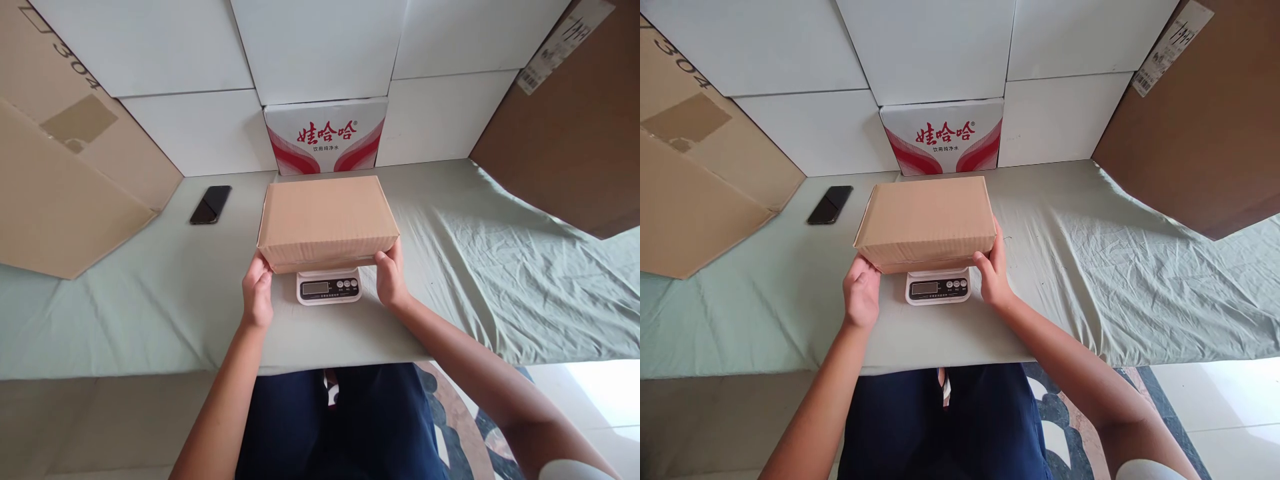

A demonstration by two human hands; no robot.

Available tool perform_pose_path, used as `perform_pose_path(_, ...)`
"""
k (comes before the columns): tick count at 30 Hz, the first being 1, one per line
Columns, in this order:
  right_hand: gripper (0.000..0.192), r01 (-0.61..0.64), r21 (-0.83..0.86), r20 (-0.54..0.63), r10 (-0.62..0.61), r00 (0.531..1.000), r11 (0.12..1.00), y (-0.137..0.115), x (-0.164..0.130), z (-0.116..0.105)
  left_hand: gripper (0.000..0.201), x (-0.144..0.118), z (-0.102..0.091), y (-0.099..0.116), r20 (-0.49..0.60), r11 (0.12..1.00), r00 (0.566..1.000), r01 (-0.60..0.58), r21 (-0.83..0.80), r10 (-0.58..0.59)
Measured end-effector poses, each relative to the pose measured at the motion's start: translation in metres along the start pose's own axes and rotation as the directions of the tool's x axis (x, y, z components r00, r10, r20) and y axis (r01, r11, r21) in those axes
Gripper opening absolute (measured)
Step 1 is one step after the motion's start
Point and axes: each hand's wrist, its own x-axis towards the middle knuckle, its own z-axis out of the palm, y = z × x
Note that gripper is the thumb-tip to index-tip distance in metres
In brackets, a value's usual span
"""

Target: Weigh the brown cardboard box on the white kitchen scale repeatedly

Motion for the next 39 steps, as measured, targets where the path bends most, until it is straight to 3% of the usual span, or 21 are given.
perform_pose_path(4, 0.074, 0.060, -0.037, 0.019, -0.059, 0.998, 0.998, -0.003, 0.015, -0.003, 0.055, 0.012, 0.004, 0.006, 0.007, 1.000, 1.000, -0.003, -0.005, 0.003)
perform_pose_path(8, 0.080, 0.151, -0.141, 0.021, -0.149, 0.989, 0.978, -0.001, 0.065, 0.000, 0.044, 0.057, 0.009, 0.001, 0.032, 1.000, 0.999, 0.005, 0.000, -0.005)
perform_pose_path(12, 0.081, 0.174, -0.154, 0.031, -0.172, 0.985, 0.973, 0.019, 0.118, 0.009, 0.052, 0.111, 0.017, -0.028, -0.003, 1.000, 1.000, 0.031, 0.002, -0.031)
perform_pose_path(15, 0.075, 0.105, -0.132, -0.022, -0.109, 0.994, 0.986, 0.038, 0.134, 0.014, 0.056, 0.133, 0.021, -0.054, -0.014, 0.997, 0.997, 0.069, -0.017, -0.070)
perform_pose_path(20, 0.065, -0.027, -0.108, -0.041, 0.022, 0.999, 0.994, 0.058, 0.131, 0.008, 0.058, 0.137, 0.014, -0.079, -0.002, 0.996, 0.996, 0.084, -0.008, -0.084)
perform_pose_path(28, 0.055, -0.100, -0.071, -0.042, 0.097, 0.994, 0.992, 0.078, 0.134, 0.004, 0.059, 0.136, 0.014, -0.089, -0.017, 0.982, 0.982, 0.187, -0.013, -0.187)
perform_pose_path(31, 0.065, -0.127, -0.020, -0.070, 0.125, 0.990, 0.992, 0.090, 0.144, -0.011, 0.067, 0.145, -0.006, -0.086, -0.067, 0.985, 0.983, 0.172, -0.015, -0.173)
perform_pose_path(35, 0.080, -0.189, 0.014, -0.233, 0.187, 0.954, 0.982, 0.104, 0.161, -0.053, 0.074, 0.160, -0.060, -0.080, -0.239, 0.997, 0.968, 0.073, -0.035, -0.079)
perform_pose_path(37, 0.084, -0.218, 0.022, -0.282, 0.215, 0.935, 0.976, 0.108, 0.165, -0.072, 0.075, 0.164, -0.079, -0.082, -0.249, 0.996, 0.964, 0.088, -0.014, -0.088)
perform_pose_path(39, 0.085, -0.231, 0.037, -0.303, 0.231, 0.925, 0.972, 0.111, 0.166, -0.082, 0.077, 0.165, -0.085, -0.087, -0.238, 0.993, 0.965, 0.117, 0.009, -0.111)
